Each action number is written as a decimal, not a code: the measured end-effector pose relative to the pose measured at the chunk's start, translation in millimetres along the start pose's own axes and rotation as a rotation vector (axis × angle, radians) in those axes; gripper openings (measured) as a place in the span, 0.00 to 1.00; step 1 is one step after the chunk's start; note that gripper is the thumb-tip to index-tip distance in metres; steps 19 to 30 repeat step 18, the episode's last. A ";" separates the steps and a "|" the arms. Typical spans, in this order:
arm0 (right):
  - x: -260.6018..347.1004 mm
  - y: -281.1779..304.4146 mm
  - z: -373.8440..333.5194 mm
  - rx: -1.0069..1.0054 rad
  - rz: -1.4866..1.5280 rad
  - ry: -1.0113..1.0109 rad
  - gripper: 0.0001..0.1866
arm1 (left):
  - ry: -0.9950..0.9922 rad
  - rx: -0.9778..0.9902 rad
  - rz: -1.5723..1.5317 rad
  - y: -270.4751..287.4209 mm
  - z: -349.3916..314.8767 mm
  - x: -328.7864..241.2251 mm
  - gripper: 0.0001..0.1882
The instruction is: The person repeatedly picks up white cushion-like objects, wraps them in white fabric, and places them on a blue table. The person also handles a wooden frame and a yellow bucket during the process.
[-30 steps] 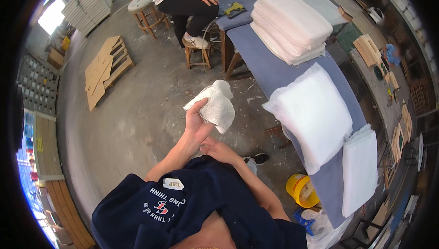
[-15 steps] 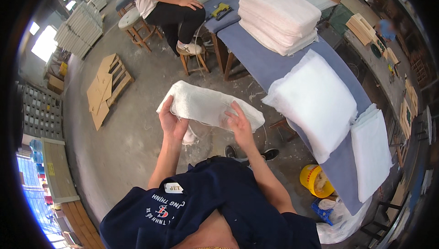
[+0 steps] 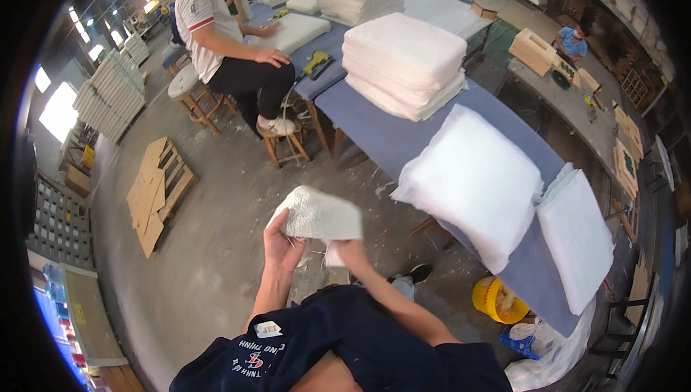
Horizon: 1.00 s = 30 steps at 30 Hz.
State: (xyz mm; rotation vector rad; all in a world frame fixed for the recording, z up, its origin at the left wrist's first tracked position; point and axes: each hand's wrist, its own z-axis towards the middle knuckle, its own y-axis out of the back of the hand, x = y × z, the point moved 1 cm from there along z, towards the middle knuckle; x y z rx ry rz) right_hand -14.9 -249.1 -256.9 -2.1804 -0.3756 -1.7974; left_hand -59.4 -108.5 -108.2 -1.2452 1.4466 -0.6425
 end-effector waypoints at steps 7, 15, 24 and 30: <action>-1.0 -8.5 7.4 -0.300 0.711 0.025 0.26 | -0.127 0.001 -0.012 21.3 -21.4 -37.6 0.19; 76.0 75.4 13.2 -0.048 1.452 0.016 0.37 | -0.352 -0.120 -0.012 87.6 -28.4 -81.8 0.21; 89.3 76.4 8.7 0.039 1.466 0.005 0.41 | -0.395 0.076 -0.038 103.5 -25.4 -91.9 0.20; 89.3 76.4 8.7 0.039 1.466 0.005 0.41 | -0.395 0.076 -0.038 103.5 -25.4 -91.9 0.20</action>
